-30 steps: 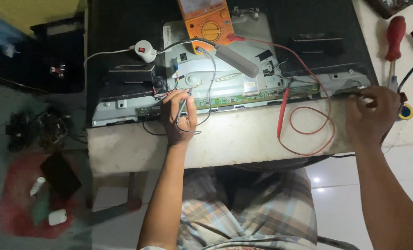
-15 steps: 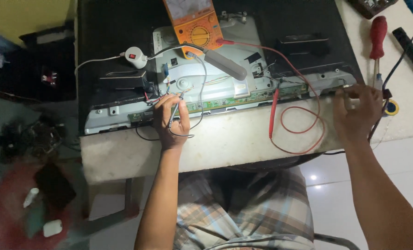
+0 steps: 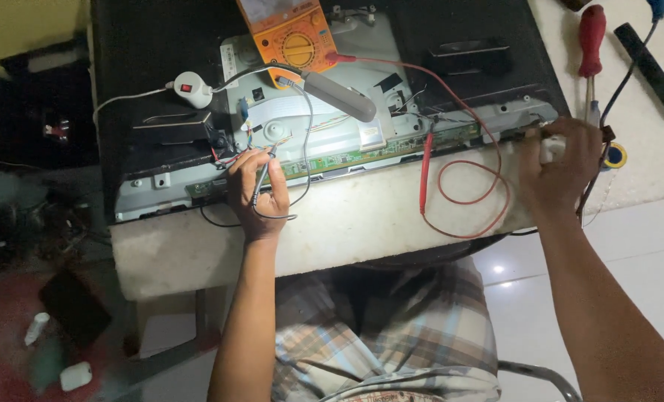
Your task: Testing the voltage or continuity of a TV circuit board using a digital multimeter to diagnose faults.
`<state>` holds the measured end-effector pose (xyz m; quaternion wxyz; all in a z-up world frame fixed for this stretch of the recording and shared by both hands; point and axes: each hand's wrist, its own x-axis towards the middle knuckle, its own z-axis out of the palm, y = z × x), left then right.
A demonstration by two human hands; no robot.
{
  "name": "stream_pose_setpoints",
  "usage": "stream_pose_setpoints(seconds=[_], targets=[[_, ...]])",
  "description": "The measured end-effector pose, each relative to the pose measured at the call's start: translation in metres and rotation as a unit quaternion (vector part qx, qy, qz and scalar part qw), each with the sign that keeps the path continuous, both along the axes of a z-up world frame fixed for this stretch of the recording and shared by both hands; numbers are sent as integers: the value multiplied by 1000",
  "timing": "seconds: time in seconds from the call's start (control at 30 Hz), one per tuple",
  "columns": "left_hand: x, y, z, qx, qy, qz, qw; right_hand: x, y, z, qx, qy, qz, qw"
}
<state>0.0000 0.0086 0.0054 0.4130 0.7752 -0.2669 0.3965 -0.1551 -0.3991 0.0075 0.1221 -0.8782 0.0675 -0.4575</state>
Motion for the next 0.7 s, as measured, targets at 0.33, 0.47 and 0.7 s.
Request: stream_pose_setpoints(seconds=[0.33, 0.47, 0.7], targets=[[1, 0, -4, -2, 11, 5, 1000, 2, 13, 14, 14, 2, -19, 1000], [-1, 0, -1, -1, 7, -2, 1000, 2, 17, 17, 18, -18, -7, 1000], [-2, -1, 3, 1, 6, -1, 1000, 3, 11, 11, 20, -12, -3, 1000]])
